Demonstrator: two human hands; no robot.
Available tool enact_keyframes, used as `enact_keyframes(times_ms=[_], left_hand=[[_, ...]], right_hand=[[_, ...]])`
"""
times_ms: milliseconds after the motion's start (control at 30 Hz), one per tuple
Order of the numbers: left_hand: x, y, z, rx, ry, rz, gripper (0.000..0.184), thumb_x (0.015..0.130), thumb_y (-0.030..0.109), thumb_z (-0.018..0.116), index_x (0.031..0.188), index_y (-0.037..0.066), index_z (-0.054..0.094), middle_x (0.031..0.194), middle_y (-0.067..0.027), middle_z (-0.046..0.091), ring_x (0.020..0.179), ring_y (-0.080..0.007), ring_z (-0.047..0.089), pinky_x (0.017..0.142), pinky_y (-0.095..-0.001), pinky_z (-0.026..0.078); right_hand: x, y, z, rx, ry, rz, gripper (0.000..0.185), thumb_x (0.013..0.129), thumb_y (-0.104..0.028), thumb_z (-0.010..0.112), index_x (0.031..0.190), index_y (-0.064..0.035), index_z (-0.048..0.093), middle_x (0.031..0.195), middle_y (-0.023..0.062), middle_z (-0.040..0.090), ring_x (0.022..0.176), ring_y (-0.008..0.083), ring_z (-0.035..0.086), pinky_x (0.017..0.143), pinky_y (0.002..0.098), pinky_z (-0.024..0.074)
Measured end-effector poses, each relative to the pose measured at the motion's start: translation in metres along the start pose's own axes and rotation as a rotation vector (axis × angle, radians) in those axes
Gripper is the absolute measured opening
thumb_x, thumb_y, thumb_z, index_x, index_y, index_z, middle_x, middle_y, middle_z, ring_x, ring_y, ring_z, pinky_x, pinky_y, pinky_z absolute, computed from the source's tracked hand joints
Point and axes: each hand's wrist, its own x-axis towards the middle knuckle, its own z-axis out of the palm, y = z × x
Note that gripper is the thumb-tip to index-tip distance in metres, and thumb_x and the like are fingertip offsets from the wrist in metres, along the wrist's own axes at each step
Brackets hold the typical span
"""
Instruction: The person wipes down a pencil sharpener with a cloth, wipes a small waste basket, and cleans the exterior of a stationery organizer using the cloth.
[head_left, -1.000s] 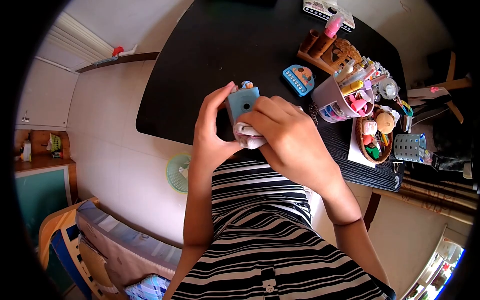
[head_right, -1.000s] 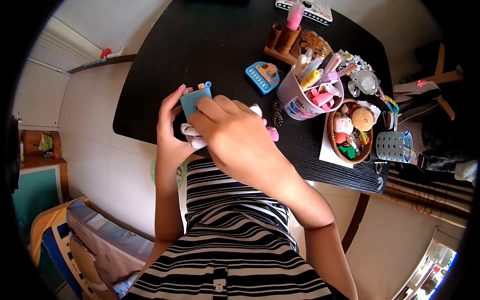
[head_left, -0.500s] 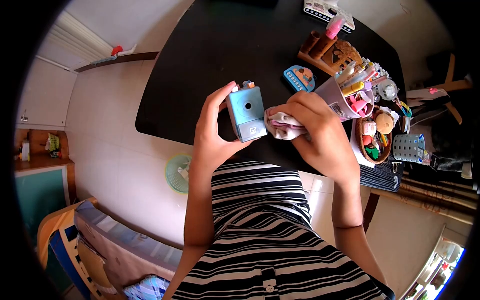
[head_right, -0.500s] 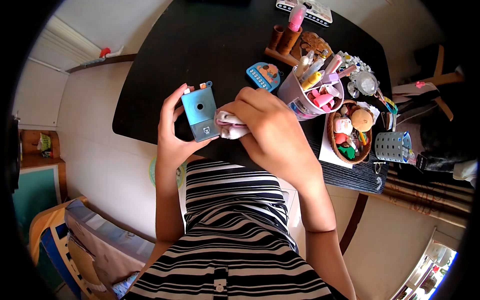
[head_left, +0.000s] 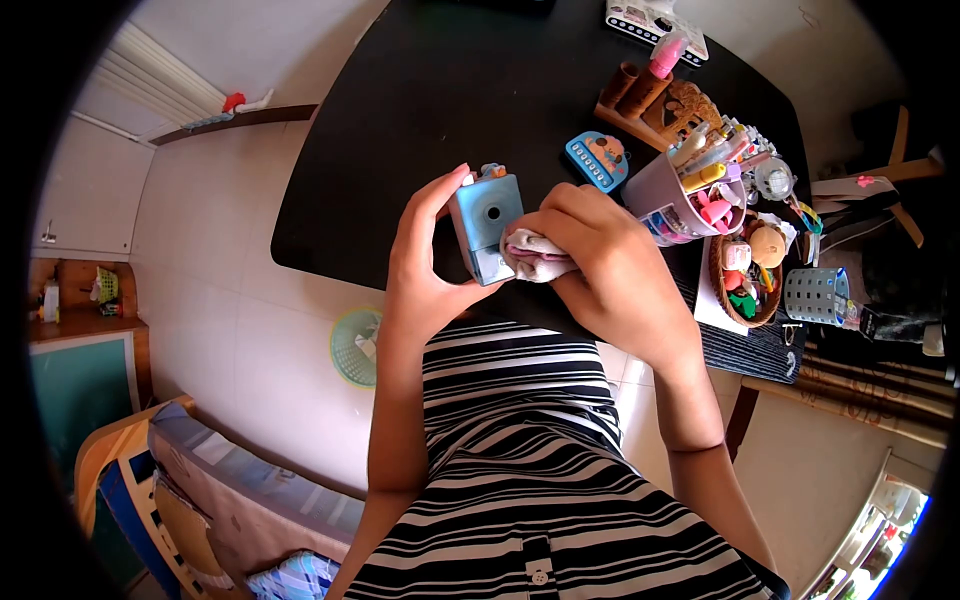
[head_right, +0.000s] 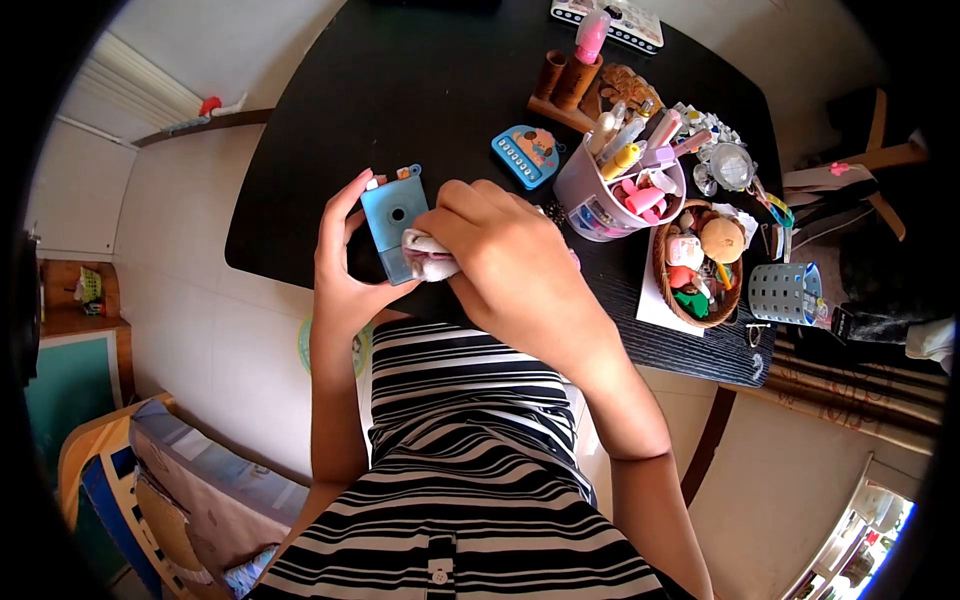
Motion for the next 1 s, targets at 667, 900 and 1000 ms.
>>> enact_keyframes(times_ms=[667, 900, 1000], left_hand=[[0.003, 0.004, -0.004, -0.071, -0.047, -0.052, 0.101, 0.06, 0.006, 0.095, 0.149, 0.007, 0.047, 0.144, -0.0144, 0.054, 0.132, -0.0286, 0.055, 0.108, -0.0413, 0.047], [0.003, 0.001, -0.004, -0.06, -0.073, -0.041, 0.108, 0.057, 0.007, 0.096, 0.152, 0.005, 0.043, 0.145, -0.0173, 0.054, 0.133, -0.0287, 0.056, 0.11, -0.0438, 0.046], [0.005, 0.005, -0.005, -0.073, -0.08, -0.035, 0.105, 0.058, 0.006, 0.095, 0.15, 0.007, 0.046, 0.143, -0.0156, 0.055, 0.132, -0.0292, 0.056, 0.11, -0.0425, 0.046]], right_hand=[[0.0, 0.008, -0.011, 0.126, -0.008, 0.021, 0.035, 0.072, 0.008, 0.069, 0.105, -0.0033, 0.069, 0.098, 0.013, 0.063, 0.095, 0.035, 0.063, 0.083, 0.044, 0.0517], [-0.006, 0.017, -0.014, 0.094, 0.038, 0.009, 0.037, 0.071, 0.008, 0.07, 0.106, -0.0027, 0.069, 0.098, 0.0128, 0.063, 0.094, 0.0351, 0.063, 0.082, 0.044, 0.0516], [-0.002, 0.015, -0.004, 0.061, 0.051, -0.022, 0.035, 0.071, 0.006, 0.071, 0.104, -0.0027, 0.069, 0.098, 0.0118, 0.062, 0.092, 0.0342, 0.062, 0.081, 0.0433, 0.0519]])
